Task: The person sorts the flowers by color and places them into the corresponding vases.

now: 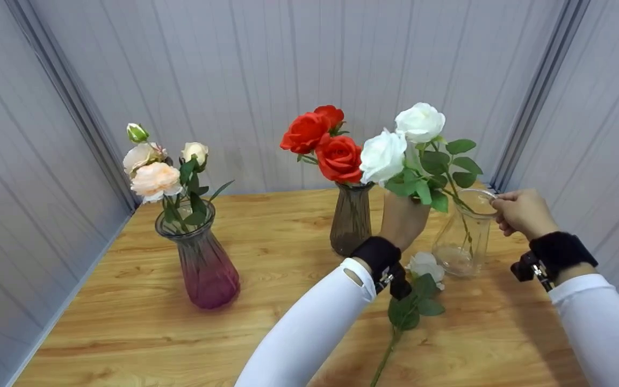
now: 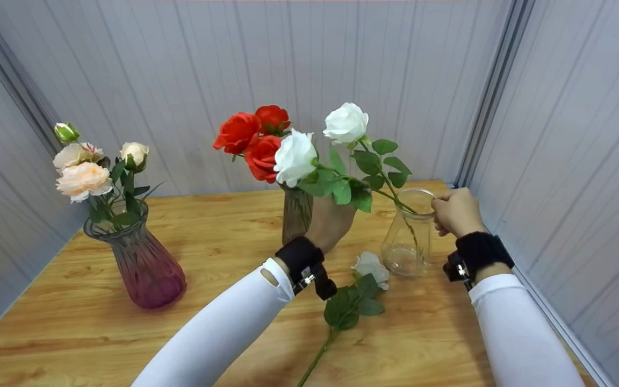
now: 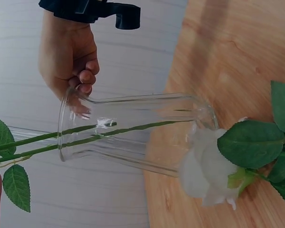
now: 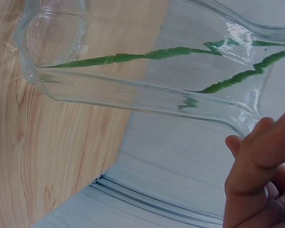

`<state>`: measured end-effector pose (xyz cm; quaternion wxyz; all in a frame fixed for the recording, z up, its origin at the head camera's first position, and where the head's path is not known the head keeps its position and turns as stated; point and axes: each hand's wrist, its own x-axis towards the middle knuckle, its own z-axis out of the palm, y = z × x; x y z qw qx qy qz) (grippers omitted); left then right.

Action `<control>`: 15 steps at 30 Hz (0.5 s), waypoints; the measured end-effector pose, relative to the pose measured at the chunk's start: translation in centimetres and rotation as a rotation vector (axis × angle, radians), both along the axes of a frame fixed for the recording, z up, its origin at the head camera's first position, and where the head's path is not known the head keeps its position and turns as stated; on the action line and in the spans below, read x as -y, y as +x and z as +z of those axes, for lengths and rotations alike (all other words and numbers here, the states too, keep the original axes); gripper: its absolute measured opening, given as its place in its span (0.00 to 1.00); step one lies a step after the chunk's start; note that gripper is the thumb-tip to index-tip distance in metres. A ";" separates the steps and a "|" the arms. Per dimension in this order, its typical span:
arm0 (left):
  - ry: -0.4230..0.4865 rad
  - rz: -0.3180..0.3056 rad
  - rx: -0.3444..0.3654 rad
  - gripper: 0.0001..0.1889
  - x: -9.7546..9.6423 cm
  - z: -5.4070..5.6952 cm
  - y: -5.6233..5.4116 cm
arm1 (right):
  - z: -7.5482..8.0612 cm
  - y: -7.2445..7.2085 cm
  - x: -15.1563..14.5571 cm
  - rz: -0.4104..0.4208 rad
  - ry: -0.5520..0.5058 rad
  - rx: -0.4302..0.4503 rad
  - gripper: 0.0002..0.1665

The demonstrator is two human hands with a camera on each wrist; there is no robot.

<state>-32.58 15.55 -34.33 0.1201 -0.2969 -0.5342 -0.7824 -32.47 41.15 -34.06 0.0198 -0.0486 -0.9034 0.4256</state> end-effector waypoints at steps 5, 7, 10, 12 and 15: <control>-0.454 0.411 -0.101 0.04 0.3 -0.1 0.1 | -0.1 0.0 -0.1 -0.004 -0.010 0.008 0.27; -0.416 0.363 -0.054 0.04 0.1 -0.1 0.1 | -0.1 0.0 -0.2 -0.007 -0.015 0.007 0.27; -0.313 0.258 0.028 0.04 0.0 0.0 0.0 | -0.2 -0.1 -0.2 -0.007 -0.019 0.001 0.27; -0.248 0.185 0.068 0.05 -0.1 -0.1 -0.1 | -0.2 -0.1 -0.2 -0.006 -0.019 -0.001 0.28; -0.197 0.108 0.104 0.07 -0.2 -0.2 -0.3 | -0.1 -0.1 -0.1 -0.006 -0.019 -0.002 0.28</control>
